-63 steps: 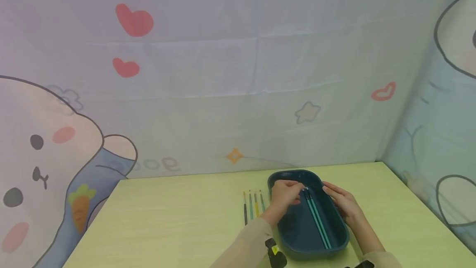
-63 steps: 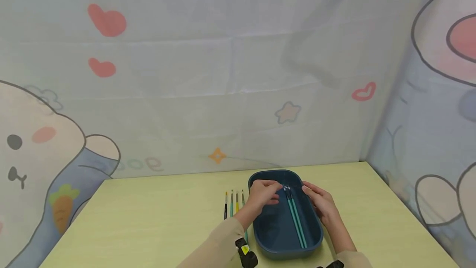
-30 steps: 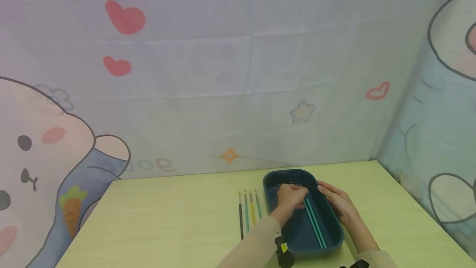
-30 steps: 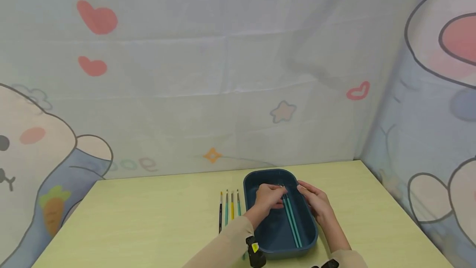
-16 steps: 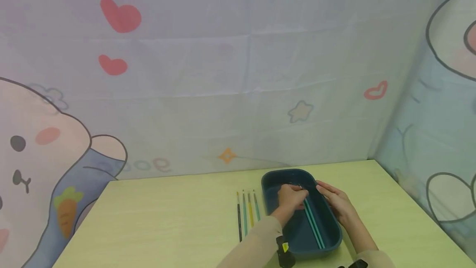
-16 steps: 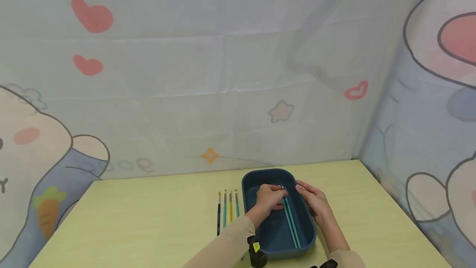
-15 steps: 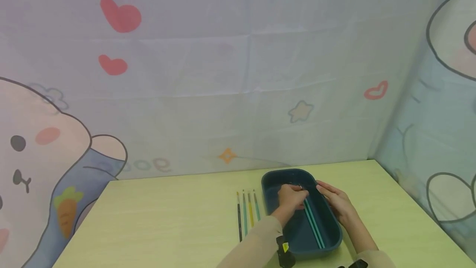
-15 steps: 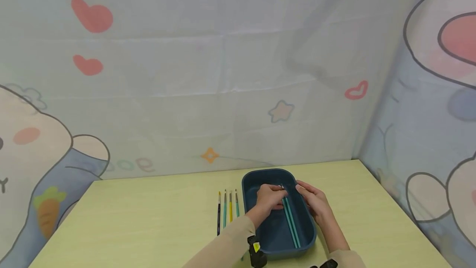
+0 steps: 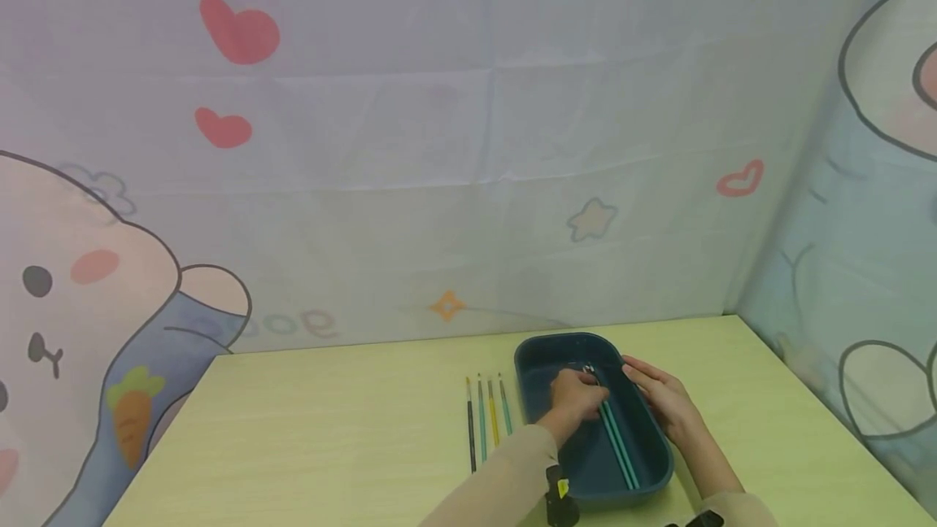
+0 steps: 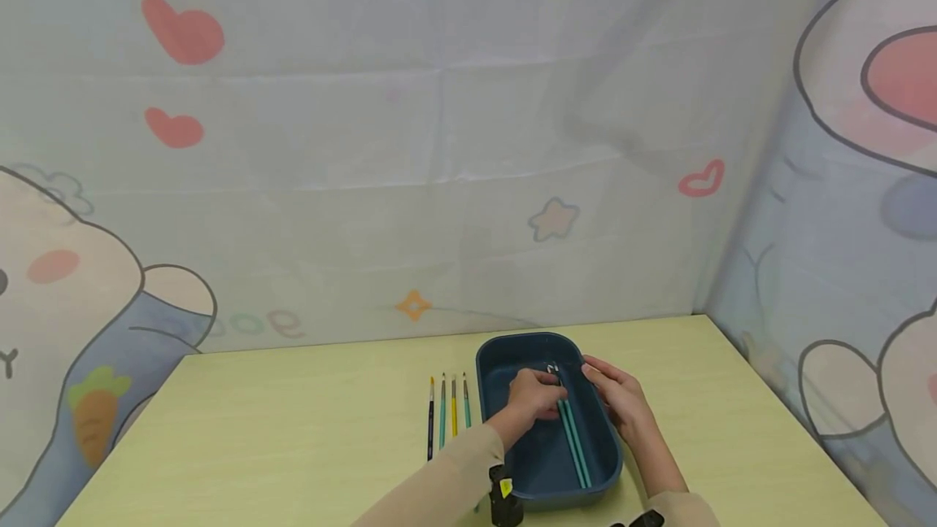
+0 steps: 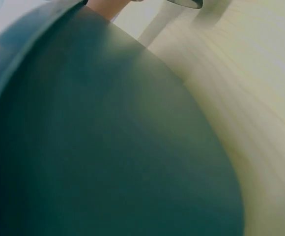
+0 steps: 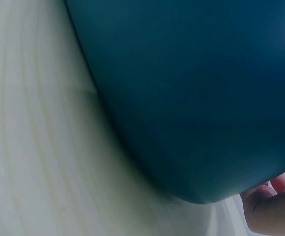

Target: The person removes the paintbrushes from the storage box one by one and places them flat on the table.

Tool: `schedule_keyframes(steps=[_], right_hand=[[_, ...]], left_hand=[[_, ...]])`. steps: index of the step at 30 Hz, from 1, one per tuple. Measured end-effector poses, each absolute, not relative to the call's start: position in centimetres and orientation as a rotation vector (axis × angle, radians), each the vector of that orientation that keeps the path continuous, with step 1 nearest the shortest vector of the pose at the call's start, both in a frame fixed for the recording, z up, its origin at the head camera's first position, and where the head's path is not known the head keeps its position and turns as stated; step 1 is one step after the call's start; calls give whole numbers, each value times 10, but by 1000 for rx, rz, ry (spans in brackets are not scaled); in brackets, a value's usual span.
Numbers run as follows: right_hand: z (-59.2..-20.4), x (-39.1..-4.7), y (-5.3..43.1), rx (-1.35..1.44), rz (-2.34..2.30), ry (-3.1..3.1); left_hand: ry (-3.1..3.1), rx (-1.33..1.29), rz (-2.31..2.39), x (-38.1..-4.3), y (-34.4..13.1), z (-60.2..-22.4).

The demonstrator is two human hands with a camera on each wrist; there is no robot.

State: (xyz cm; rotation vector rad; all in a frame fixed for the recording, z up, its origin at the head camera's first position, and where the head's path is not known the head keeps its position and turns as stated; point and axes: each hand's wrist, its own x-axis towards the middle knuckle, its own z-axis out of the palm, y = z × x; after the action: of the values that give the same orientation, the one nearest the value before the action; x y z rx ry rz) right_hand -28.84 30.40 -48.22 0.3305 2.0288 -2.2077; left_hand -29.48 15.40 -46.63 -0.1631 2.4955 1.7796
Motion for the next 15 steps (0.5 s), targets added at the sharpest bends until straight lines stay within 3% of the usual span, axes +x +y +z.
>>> schedule_keyframes(steps=[15], right_hand=[[-480,-290,304,320,-2213,2036]], left_hand=[[2593,-123,1684,-296,153,-467]])
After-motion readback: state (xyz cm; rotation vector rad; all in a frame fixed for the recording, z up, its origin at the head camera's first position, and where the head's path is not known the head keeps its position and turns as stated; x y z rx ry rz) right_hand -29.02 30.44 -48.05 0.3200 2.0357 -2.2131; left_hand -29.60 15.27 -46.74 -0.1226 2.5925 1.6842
